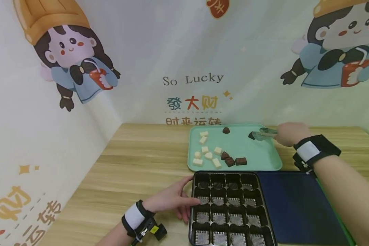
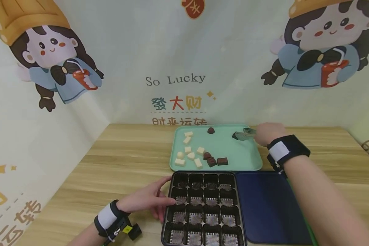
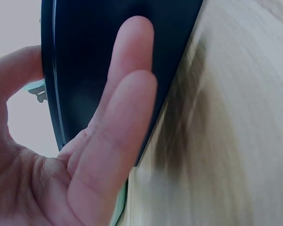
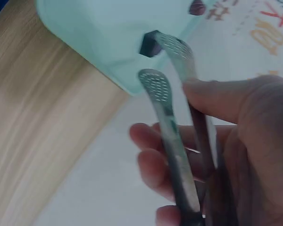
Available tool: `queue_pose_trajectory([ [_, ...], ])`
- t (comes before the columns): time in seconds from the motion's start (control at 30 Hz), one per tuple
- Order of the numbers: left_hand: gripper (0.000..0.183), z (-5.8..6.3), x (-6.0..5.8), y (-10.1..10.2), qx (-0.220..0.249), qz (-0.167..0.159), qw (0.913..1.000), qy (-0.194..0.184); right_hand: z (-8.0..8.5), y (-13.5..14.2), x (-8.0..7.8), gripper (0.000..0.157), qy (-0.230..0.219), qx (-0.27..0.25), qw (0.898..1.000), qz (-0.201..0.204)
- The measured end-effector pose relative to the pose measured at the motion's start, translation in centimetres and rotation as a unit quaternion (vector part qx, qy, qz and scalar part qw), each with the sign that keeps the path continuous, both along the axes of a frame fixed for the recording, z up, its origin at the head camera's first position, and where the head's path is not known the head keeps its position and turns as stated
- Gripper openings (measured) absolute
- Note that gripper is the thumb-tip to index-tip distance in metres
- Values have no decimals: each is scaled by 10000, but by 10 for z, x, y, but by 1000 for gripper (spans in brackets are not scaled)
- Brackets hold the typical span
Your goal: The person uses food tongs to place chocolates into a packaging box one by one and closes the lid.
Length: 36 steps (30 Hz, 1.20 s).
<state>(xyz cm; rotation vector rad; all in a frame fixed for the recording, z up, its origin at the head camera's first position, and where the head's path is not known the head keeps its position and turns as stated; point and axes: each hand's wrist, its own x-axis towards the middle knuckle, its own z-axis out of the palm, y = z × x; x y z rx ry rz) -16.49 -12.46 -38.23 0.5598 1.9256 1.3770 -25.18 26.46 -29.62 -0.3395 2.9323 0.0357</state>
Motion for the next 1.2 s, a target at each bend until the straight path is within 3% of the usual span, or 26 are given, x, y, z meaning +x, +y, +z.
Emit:
queue_pose_trajectory([
  [0.17, 88, -1, 1, -1, 38, -9, 10000, -32, -12, -6, -12, 31, 4, 206, 9998, 55],
  [0.47, 82, -4, -1, -1, 27, 72, 9999, -86, -19, -3, -24, 27, 200, 390, 9988, 212],
  [0.8, 84, -4, 0, 0, 66, 84, 9999, -106, -18, -7, -24, 19, 648, 480, 9954, 512],
  [1.0, 83, -3, 4, -2, 113, 75, 9999, -77, -14, -9, -7, 17, 1005, 549, 9903, 785],
  [1.2, 83, 0, 4, -2, 158, -33, 9999, 40, 4, -9, 34, 29, 1653, 277, 9761, 1386],
])
